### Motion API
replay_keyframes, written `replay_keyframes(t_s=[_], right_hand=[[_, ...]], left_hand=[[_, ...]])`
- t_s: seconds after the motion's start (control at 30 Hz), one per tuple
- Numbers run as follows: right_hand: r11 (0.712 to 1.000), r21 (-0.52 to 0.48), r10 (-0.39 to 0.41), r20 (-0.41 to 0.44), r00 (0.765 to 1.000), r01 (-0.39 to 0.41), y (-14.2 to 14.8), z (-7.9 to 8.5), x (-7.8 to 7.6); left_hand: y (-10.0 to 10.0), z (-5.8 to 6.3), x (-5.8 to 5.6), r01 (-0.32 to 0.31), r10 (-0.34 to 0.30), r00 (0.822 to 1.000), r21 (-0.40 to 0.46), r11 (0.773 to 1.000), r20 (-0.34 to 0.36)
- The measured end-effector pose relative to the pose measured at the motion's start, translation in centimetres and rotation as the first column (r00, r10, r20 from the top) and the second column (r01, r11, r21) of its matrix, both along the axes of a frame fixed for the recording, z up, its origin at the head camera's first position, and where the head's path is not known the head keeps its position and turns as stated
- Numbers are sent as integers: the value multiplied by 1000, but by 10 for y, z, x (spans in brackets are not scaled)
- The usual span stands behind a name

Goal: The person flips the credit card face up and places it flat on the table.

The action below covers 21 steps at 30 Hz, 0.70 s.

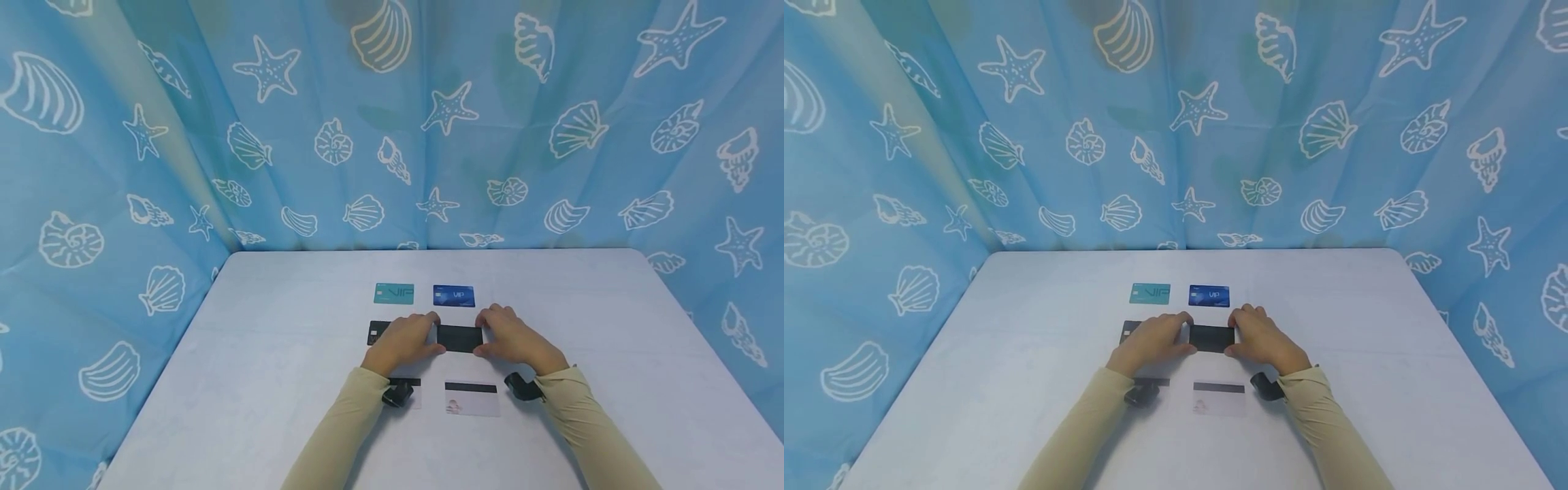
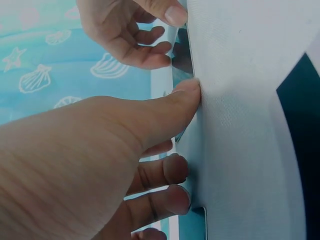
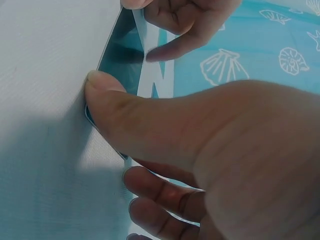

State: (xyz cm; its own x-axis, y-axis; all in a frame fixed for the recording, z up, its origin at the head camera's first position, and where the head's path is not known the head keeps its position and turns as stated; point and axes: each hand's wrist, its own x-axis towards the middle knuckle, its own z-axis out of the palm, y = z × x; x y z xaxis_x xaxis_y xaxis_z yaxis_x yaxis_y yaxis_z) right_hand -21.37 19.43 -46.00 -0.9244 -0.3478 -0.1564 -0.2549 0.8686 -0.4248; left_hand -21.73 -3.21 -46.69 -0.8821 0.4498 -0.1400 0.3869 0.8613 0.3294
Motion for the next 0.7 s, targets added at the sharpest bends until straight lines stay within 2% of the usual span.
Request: replay_keyframes(t_s=[0.23, 0.7], right_hand=[[1000, 2, -6, 0, 1000, 6, 0, -3, -2], [1000, -4, 12, -17, 1000, -12, 1, 1, -1]], left_hand=[[0, 1, 2, 5, -6, 1000, 20, 1000, 19], [1, 2, 3, -3, 3, 1000, 29, 1000, 0]])
